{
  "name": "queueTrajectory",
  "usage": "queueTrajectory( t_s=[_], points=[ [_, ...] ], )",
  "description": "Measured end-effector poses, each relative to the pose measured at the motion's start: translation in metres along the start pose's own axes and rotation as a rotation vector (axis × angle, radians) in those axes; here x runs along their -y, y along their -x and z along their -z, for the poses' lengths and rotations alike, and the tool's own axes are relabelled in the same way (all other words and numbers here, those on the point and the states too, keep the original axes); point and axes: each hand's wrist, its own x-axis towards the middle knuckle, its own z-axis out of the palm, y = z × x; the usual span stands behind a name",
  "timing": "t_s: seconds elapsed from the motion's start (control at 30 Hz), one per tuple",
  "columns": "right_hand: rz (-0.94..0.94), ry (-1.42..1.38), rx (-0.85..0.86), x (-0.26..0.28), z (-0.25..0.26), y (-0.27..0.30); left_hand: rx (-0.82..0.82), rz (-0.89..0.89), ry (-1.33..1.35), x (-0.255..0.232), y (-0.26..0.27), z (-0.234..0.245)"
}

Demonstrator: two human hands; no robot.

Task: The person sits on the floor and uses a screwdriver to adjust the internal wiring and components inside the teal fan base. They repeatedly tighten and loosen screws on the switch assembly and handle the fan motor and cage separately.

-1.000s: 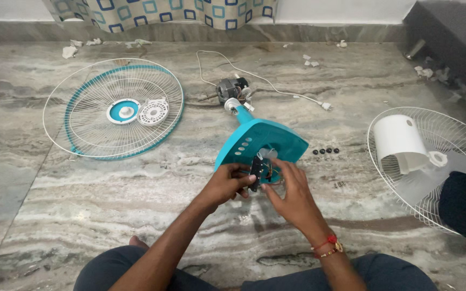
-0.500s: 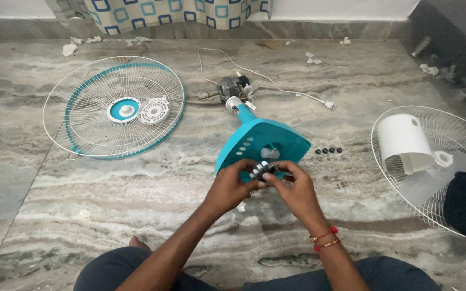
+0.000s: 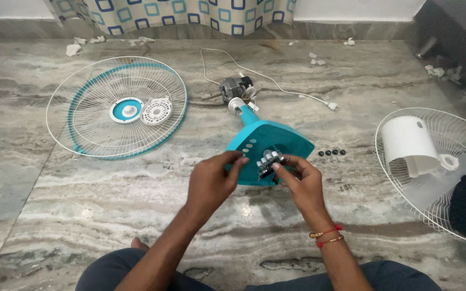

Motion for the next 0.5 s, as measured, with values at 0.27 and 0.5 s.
queueTrajectory(
  t_s=[0.27, 0.5],
  points=[
    [-0.13, -0.365, -0.141, -0.016, 0.016, -0.007, -0.078, 0.367, 0.244, 0.04, -0.02, 0.027],
    [0.177, 0.027, -0.088, -0.016, 0.007, 0.003, 0.105, 0.374, 0.341, 0.077, -0.016, 0.003]
  ],
)
